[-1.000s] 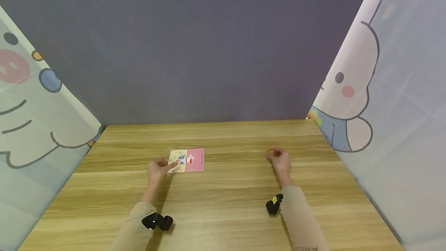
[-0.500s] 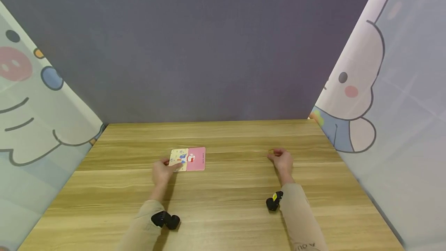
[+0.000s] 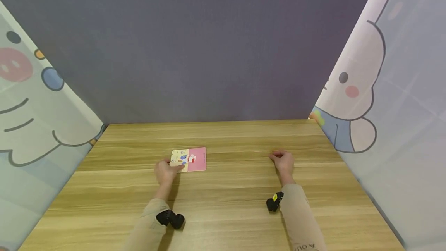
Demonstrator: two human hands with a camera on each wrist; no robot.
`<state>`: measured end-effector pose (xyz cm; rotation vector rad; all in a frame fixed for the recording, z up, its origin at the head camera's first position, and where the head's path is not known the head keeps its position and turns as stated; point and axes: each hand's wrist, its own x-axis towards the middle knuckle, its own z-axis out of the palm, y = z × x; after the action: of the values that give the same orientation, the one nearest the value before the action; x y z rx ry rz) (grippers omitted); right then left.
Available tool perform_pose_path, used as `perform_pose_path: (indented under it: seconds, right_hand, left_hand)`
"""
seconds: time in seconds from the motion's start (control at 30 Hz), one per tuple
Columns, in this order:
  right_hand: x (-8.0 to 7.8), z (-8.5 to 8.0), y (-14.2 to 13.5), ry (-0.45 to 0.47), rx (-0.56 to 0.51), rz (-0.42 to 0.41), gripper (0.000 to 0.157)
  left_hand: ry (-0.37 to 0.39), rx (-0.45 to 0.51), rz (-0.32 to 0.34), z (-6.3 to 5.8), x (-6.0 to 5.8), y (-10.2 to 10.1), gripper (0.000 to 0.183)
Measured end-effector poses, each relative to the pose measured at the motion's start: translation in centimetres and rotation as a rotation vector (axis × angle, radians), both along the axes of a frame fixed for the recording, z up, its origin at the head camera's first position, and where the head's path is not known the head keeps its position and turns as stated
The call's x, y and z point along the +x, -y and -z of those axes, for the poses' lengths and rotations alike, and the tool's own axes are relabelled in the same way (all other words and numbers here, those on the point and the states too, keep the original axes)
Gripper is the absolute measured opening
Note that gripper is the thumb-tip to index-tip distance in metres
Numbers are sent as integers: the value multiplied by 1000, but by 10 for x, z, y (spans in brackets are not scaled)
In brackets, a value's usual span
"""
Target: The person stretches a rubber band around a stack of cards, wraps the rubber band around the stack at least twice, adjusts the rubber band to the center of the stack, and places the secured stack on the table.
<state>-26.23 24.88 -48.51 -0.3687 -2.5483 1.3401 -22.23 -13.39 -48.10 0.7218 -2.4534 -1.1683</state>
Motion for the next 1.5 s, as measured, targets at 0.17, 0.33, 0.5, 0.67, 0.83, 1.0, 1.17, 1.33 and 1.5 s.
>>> perform_pose_path:
  seconds: [0.17,0.33,0.5,0.67,0.83,1.0,1.17,1.33,1.5]
  right_hand:
    - [1,0,-1,-3,-8,-4,20]
    - [2,-1,-1,-1,-22,-3,21]
    - [6,-4,0,4,-53,10,22]
    - [10,-6,1,10,-169,-2,23]
    - [14,-7,3,-14,-220,1,24]
    - [19,-14,8,3,-341,8,27]
    - [25,-21,12,28,-319,-5,30]
    - [38,-30,17,-12,-406,-95,28]
    - [44,-37,23,9,-474,-107,17]
  left_hand:
    - [87,22,-5,-1,-3,-2,57]
    - [137,2,0,-3,-5,-3,55]
    - [149,-46,22,-4,-5,-3,58]
    - [139,-57,59,-5,-4,-3,53]
    - [115,-63,107,-6,-3,1,44]
    - [64,-36,164,-9,-2,4,36]
    - [44,73,216,-12,-2,5,39]
    - [40,244,271,-15,1,5,55]
    - [-9,311,249,-18,4,4,47]
